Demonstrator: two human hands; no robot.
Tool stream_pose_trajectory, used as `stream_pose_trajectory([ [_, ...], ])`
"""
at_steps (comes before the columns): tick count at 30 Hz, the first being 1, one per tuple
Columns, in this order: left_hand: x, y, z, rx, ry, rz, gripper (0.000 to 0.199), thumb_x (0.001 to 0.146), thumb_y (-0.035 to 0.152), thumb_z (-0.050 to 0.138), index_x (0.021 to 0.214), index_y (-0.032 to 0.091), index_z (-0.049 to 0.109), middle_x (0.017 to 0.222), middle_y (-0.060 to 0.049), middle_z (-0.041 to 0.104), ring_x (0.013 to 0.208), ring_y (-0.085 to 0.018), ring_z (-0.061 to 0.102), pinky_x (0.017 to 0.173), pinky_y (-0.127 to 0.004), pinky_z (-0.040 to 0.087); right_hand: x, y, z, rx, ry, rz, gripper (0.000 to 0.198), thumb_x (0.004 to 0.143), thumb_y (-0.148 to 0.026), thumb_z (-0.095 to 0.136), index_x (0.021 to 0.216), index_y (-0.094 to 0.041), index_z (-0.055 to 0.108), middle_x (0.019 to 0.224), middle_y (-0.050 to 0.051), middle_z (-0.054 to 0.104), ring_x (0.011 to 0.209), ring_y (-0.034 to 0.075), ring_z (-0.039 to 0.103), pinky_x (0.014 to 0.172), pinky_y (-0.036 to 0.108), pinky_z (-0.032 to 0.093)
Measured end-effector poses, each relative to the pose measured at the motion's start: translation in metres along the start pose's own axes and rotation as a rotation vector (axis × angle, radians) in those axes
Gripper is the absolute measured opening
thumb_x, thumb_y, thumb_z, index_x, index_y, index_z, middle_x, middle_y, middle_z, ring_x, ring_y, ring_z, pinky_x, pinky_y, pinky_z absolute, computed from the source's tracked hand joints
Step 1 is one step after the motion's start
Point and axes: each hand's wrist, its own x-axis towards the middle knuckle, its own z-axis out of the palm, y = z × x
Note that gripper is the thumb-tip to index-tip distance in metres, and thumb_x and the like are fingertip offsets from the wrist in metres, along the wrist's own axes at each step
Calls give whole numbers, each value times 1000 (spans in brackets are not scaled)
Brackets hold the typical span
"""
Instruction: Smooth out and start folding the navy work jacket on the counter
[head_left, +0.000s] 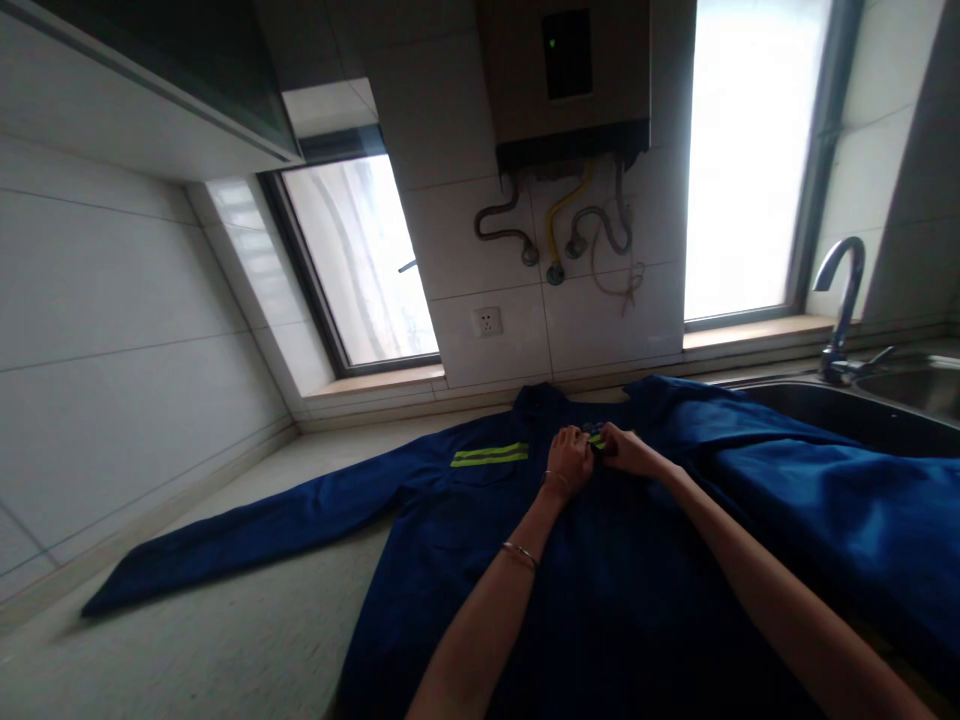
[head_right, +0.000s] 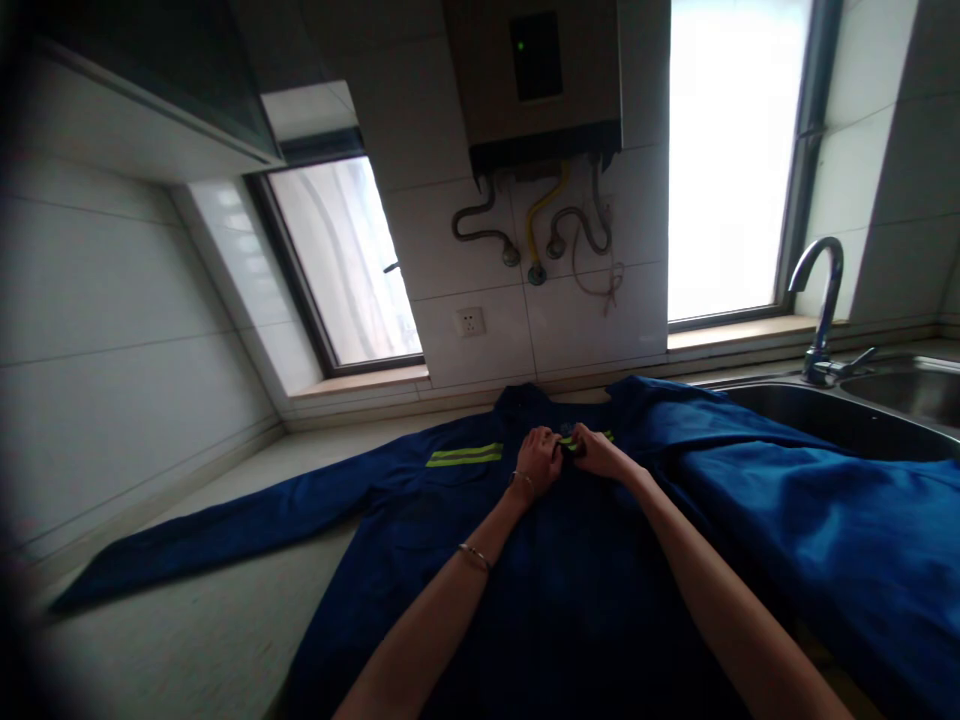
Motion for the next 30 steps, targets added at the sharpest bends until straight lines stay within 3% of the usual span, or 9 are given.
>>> stream_pose_trajectory([
  [2,-3,-20,-10,25,37,-112,31,85,21,43,114,19,54,126,-9,47,117,-22,41,101,-36,33,-1,4,0,49,-17,0,30,69,-24,58,97,-20,46,71,-3,59,64,13,55,58,21,37],
  [4,-12,-51,-17,96,2,-312,37,84,22,42,119,18,52,138,-10,38,128,-27,32,106,-44,25,-1,4,-2,8,63,-4,27,75,-30,55,99,-20,49,74,-1,61,66,14,57,61,22,38],
  [6,-27,-88,-21,168,-131,-576,44,86,30,38,126,15,48,144,-15,31,132,-36,26,103,-56,22,2,1,-3,-87,214,24,20,80,-29,50,98,-20,52,78,1,63,72,15,58,66,24,39],
  [8,-45,-122,-22,188,-307,-707,52,88,40,32,134,17,41,146,-16,28,133,-40,22,99,-64,20,10,-3,-4,-169,332,73,15,82,-24,46,92,-19,56,80,3,64,76,16,58,71,25,39],
  [12,-72,-154,-20,169,-498,-654,54,89,45,24,140,27,32,149,-11,24,135,-37,19,100,-65,16,42,-12,5,-269,324,61,17,82,-19,44,86,-17,60,87,7,64,86,17,57,79,25,39],
  [17,-74,-151,-21,186,-510,-617,58,89,47,23,141,23,29,149,-15,22,135,-39,18,99,-66,14,100,-18,39,-348,89,45,25,85,-20,41,98,-15,62,103,10,63,99,18,56,87,25,37],
  [22,-73,-152,-18,178,-485,-630,59,89,48,23,141,21,30,148,-17,23,134,-39,18,99,-67,13,153,-9,77,-380,-42,106,32,88,-21,40,109,-8,61,121,19,55,117,24,47,99,33,30],
  [25,-74,-155,-16,162,-475,-631,59,88,48,23,141,21,31,148,-17,23,135,-39,18,99,-67,13,176,3,94,-397,-126,173,48,87,-38,45,124,-9,53,139,20,37,129,31,31,104,44,23],
  [30,-76,-157,-13,138,-451,-630,59,88,48,24,140,20,32,148,-18,23,134,-40,19,98,-67,14,204,20,115,-385,-243,326,81,79,-70,34,142,-19,31,147,17,22,134,38,18,100,61,15],
])
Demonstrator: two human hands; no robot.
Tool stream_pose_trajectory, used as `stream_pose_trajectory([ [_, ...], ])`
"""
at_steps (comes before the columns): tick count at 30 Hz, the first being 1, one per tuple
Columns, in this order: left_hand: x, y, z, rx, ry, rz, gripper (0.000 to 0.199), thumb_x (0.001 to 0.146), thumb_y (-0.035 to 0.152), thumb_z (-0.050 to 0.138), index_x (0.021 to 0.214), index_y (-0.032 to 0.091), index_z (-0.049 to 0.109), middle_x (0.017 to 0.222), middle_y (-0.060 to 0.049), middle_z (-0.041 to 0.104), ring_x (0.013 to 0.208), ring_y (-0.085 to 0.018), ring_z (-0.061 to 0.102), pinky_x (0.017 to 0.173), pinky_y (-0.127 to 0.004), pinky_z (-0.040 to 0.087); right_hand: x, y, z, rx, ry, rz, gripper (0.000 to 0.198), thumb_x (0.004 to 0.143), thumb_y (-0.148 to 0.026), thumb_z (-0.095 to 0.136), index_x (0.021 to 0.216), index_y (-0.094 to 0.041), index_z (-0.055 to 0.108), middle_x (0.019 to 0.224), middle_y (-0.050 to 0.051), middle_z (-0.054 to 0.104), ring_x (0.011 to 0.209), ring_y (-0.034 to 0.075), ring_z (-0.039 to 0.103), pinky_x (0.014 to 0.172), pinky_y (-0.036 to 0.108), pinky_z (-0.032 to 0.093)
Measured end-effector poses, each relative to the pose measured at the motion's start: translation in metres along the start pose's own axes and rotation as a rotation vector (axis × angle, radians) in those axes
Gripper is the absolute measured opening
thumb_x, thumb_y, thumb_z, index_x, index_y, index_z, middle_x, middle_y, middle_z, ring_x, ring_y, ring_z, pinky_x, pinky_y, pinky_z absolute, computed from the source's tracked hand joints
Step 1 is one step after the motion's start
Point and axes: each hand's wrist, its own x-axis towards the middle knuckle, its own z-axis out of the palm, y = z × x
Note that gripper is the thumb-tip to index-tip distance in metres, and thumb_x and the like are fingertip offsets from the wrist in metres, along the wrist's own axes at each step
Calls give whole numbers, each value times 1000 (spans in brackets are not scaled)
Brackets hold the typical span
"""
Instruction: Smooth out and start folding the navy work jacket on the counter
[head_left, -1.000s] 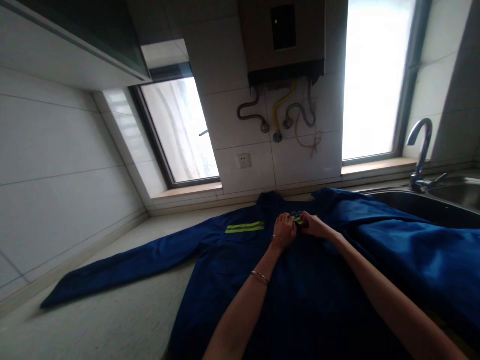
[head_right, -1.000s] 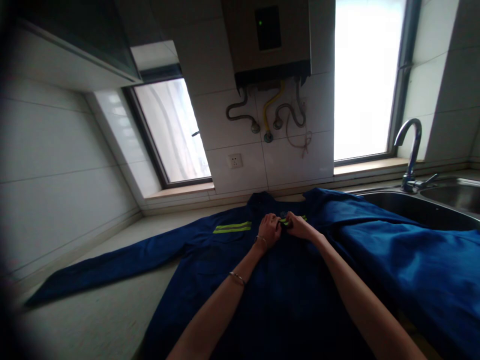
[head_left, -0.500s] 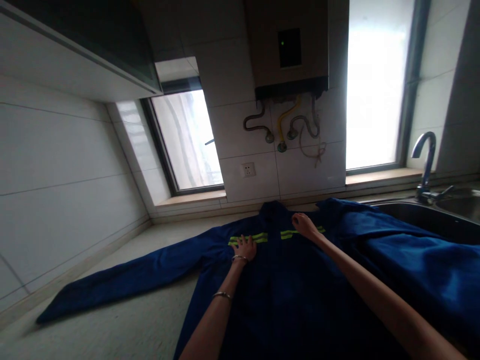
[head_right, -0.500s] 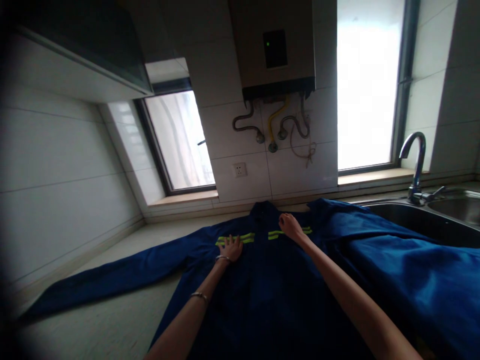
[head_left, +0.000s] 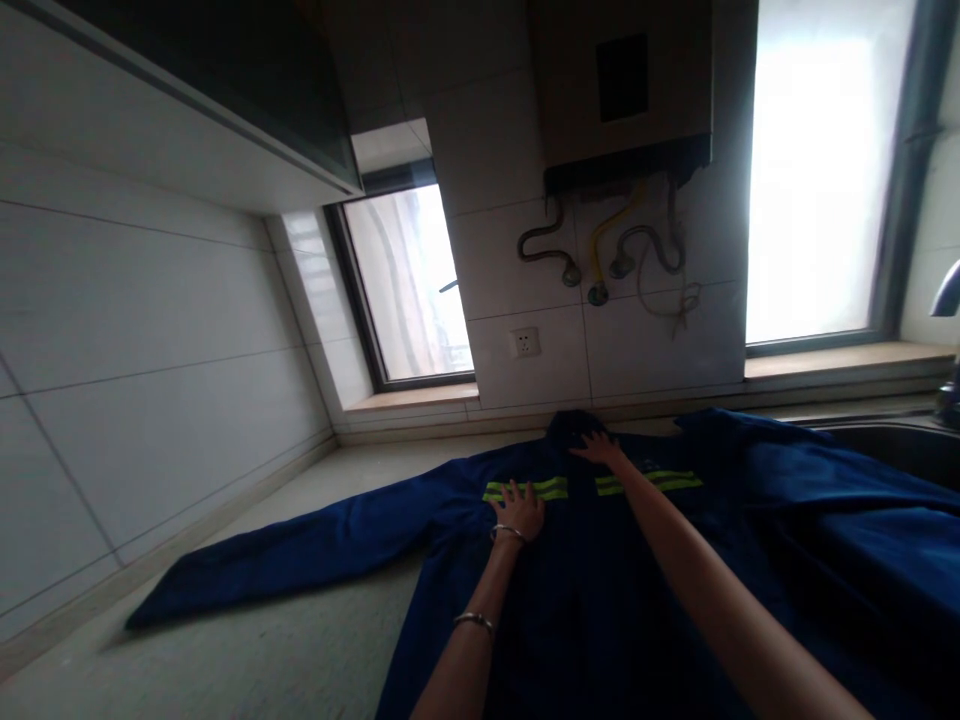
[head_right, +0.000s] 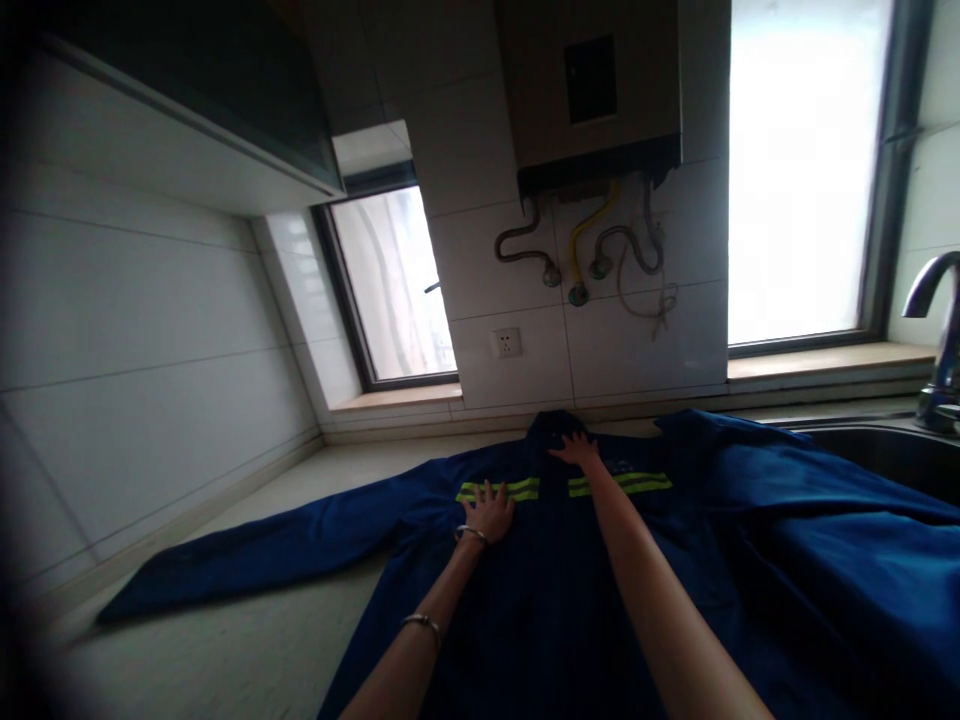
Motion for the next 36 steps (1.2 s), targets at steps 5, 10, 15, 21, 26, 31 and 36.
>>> stream_pose_trajectory([
  [5,2,-2,7,0,23,18,61,87,50,25,140,21,32,147,-17,24,134,-41,18,98,-68,14,26,-4,13,12,15,149,99,70,-81,30,147,-20,14,151,16,6,136,38,8,102,61,6],
  [10,2,-2,8,5,16,-2,63,86,53,23,141,22,31,148,-14,23,135,-40,17,100,-66,12,37,2,21,-23,16,140,94,71,-81,27,145,-23,22,150,14,14,135,39,10,99,65,6],
  [15,-1,1,2,6,-21,-12,64,86,52,23,142,23,30,149,-13,21,135,-39,16,101,-65,12,27,7,21,-71,159,-36,72,84,-66,22,141,-23,33,148,12,24,134,34,17,102,61,10],
  [21,-3,3,-2,31,-15,-6,63,86,51,22,142,23,28,149,-13,22,135,-39,16,101,-65,13,20,-37,18,-64,293,-56,73,84,-67,22,144,-26,24,152,11,7,135,37,9,102,60,6],
  [26,-4,2,-2,39,-12,-13,63,86,52,21,142,23,28,149,-12,22,135,-39,16,101,-65,12,30,-65,31,-20,-31,27,78,76,-78,21,141,-35,29,152,7,9,133,44,3,94,71,0],
  [31,-5,4,1,-42,13,-101,64,84,57,24,140,29,31,150,-10,21,135,-41,10,98,-70,9,39,-68,42,-16,35,165,82,79,-74,20,143,-23,27,150,13,14,133,45,5,94,71,-1],
  [36,-8,6,4,-56,70,-211,65,81,59,27,139,30,33,149,-13,23,134,-44,9,93,-75,6,30,-75,41,-40,110,240,80,83,-66,23,142,-12,31,148,20,18,132,45,10,94,72,0],
])
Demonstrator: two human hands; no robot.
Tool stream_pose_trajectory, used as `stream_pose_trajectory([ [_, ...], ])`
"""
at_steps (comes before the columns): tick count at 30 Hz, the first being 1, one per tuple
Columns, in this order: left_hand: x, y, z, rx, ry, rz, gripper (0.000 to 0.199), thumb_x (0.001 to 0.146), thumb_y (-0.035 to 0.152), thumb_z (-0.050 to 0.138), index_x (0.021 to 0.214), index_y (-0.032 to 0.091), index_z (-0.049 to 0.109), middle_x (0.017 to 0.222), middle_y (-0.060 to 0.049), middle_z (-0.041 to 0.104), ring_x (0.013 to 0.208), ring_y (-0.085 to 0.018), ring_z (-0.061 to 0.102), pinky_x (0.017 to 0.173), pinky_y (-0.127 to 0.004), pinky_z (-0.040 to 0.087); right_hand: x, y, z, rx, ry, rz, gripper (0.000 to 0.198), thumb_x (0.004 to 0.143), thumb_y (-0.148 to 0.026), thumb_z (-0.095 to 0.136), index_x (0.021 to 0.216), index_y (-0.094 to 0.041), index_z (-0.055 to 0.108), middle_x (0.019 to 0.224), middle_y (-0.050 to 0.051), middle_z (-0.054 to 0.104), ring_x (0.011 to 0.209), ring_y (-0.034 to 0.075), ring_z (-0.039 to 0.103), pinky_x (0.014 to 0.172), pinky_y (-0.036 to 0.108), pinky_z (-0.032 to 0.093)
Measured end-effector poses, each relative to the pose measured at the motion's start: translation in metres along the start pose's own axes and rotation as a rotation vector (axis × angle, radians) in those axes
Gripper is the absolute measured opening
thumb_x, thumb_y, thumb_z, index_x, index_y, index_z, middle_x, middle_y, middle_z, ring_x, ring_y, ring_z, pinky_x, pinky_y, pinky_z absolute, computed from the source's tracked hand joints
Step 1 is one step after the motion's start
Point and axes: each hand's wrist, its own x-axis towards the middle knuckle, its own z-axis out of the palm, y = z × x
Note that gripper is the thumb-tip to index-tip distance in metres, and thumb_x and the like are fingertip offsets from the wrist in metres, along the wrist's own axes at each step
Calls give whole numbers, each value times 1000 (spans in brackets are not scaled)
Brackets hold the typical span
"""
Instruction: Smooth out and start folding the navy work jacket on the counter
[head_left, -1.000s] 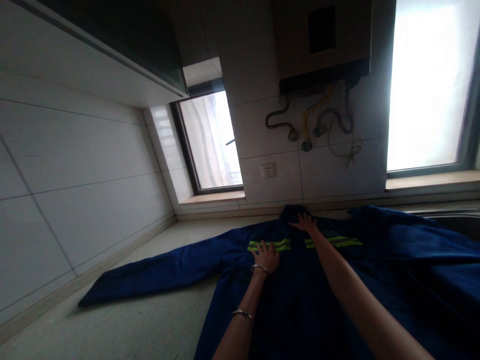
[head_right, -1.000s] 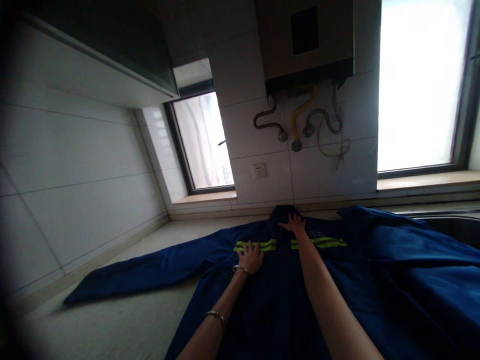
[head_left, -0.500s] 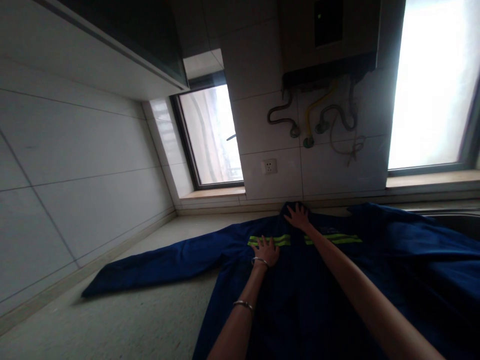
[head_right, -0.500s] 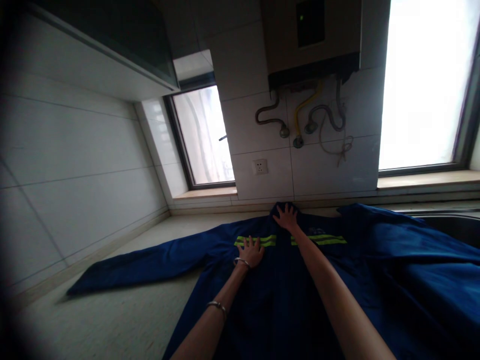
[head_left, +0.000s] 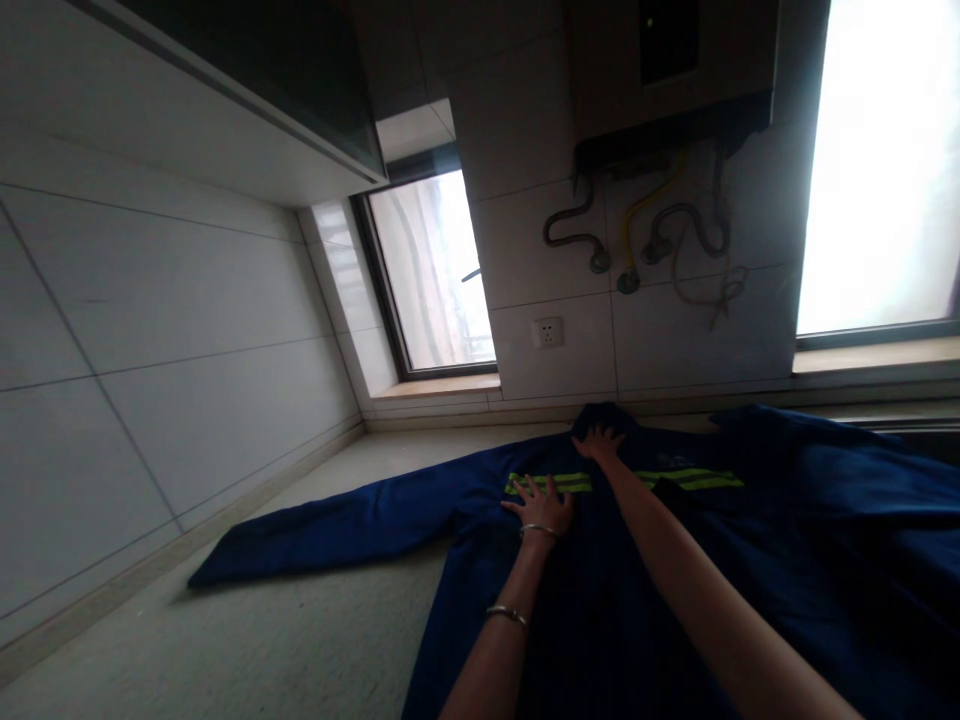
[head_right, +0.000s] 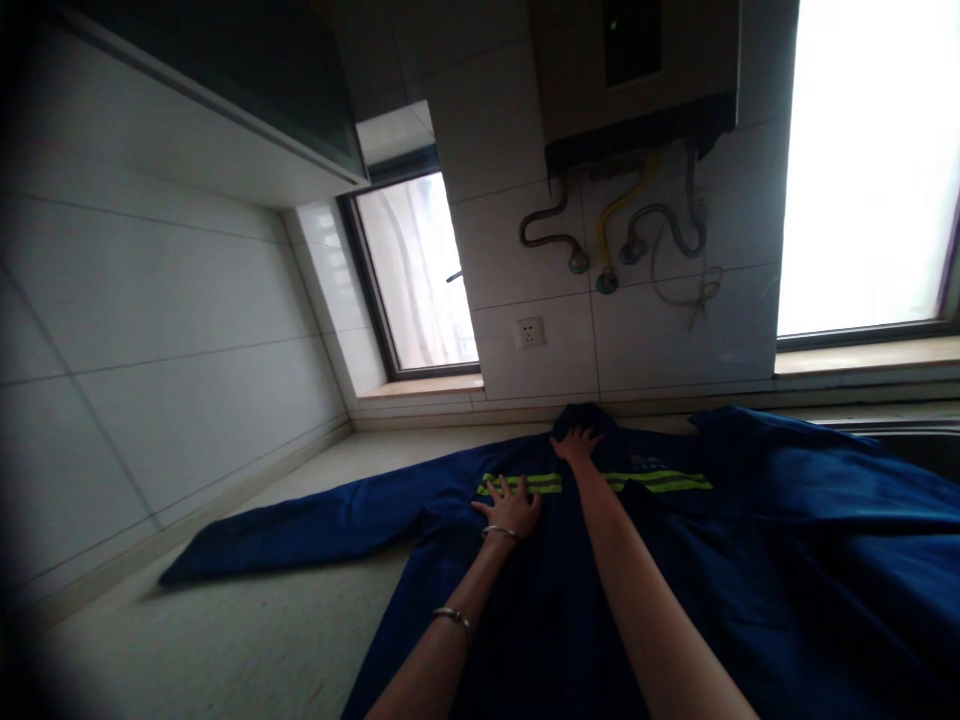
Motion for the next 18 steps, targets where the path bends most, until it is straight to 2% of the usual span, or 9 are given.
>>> stream_pose_trajectory([
  [2,-1,0,0,-4,-2,8,66,81,60,28,139,30,34,148,-14,24,134,-45,9,93,-74,7,-9,-1,-7,-2,102,-3,77,85,-60,28,140,-7,34,147,23,19,132,45,10,95,71,1],
  [3,-1,0,-1,-5,-6,14,66,81,61,27,139,30,34,148,-14,24,134,-45,9,93,-74,7,-13,-1,-11,10,165,-50,72,87,-55,30,139,-5,34,146,24,18,132,45,10,96,70,1],
  [5,-1,0,-2,-1,-14,23,67,81,61,27,139,29,34,148,-14,24,134,-45,10,94,-73,7,-21,-5,-22,53,253,-245,59,90,-39,29,138,-5,35,147,22,19,134,38,13,103,61,4],
  [7,0,0,-3,8,-17,32,67,81,61,27,139,28,34,148,-15,24,134,-45,12,96,-72,7,-25,-14,-30,90,237,-463,49,91,-25,27,135,-10,40,146,15,28,134,27,21,109,45,9],
  [9,1,0,-3,13,-11,41,67,81,60,27,139,27,34,148,-15,25,133,-45,14,96,-71,6,-25,-28,-34,101,173,-557,45,91,-19,26,130,-15,48,140,10,39,129,18,31,109,31,16],
  [11,1,0,-3,14,-11,45,67,82,60,26,139,26,35,147,-16,25,133,-45,14,96,-71,7,-25,-46,-32,104,118,-539,43,92,-21,25,125,-15,53,133,10,47,124,17,39,107,29,20],
  [13,2,0,-3,10,-22,50,67,82,60,27,139,26,35,147,-16,25,134,-45,13,96,-71,7,-25,-63,-25,106,52,-494,45,94,-30,25,122,-14,56,128,13,51,121,22,43,105,37,23],
  [16,3,0,-2,5,-42,62,66,82,59,27,139,26,35,148,-16,24,134,-44,13,97,-70,8,-29,-83,-11,111,-46,-425,54,89,-54,32,122,-19,57,132,15,48,122,34,41,100,53,25],
  [18,3,-1,-2,6,-49,63,66,82,58,27,139,26,33,148,-16,24,134,-44,13,97,-70,8,-31,-89,-6,125,-78,-415,58,84,-63,38,125,-26,55,137,10,44,123,37,38,100,56,24],
])
